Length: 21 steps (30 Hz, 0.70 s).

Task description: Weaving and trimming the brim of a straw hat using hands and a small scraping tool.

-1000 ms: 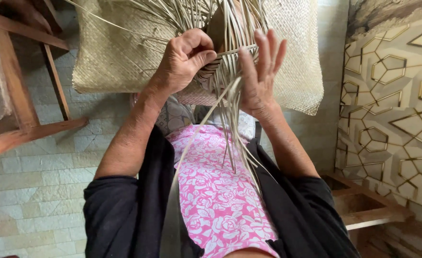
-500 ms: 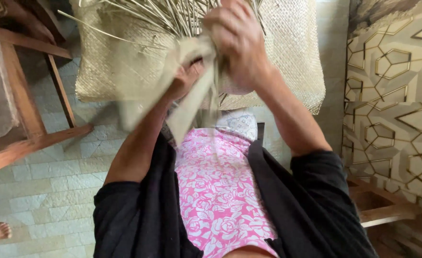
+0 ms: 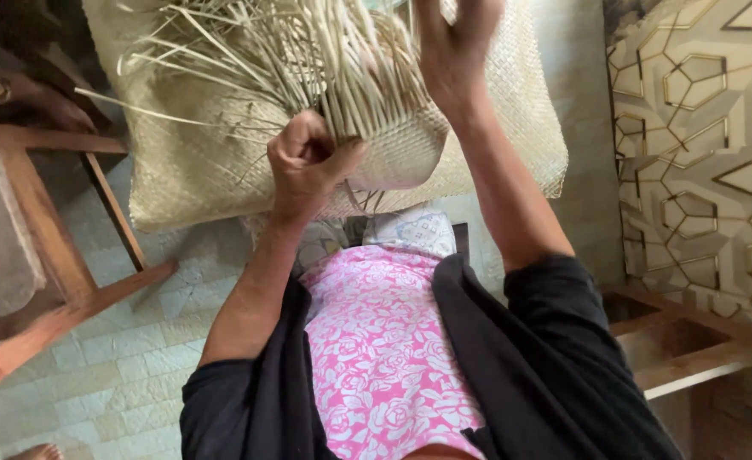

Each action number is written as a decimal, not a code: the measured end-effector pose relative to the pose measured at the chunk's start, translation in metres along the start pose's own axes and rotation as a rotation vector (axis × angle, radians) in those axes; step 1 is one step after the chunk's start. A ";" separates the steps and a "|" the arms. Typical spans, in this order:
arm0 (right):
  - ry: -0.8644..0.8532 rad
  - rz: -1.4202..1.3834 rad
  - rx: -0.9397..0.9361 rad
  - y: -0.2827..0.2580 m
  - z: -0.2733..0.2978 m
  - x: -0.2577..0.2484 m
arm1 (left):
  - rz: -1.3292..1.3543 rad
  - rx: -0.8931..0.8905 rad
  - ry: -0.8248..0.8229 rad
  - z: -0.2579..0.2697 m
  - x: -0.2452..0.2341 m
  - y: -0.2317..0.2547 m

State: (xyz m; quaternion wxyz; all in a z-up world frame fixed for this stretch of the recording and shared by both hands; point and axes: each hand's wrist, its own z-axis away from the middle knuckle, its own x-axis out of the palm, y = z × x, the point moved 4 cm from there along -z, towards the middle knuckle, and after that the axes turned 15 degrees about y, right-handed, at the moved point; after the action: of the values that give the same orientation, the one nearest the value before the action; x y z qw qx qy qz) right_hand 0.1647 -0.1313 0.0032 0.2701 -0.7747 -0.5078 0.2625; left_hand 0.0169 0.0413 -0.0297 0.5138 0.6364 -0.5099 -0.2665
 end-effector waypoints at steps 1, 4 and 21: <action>-0.029 -0.047 0.033 -0.017 0.001 -0.018 | -0.065 -0.033 0.045 0.000 -0.001 -0.002; -0.282 -0.312 0.262 -0.012 0.024 -0.060 | -0.146 -0.094 0.116 0.002 0.000 -0.005; -0.511 -0.190 0.451 -0.010 0.049 -0.051 | -0.287 -0.063 0.252 0.005 0.005 -0.008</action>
State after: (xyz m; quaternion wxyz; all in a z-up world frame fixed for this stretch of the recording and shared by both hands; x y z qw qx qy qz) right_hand 0.1070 -0.1680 -0.0182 0.3219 -0.5540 -0.5581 0.5273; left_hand 0.0174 0.0343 -0.0382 0.5501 0.7143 -0.3371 -0.2710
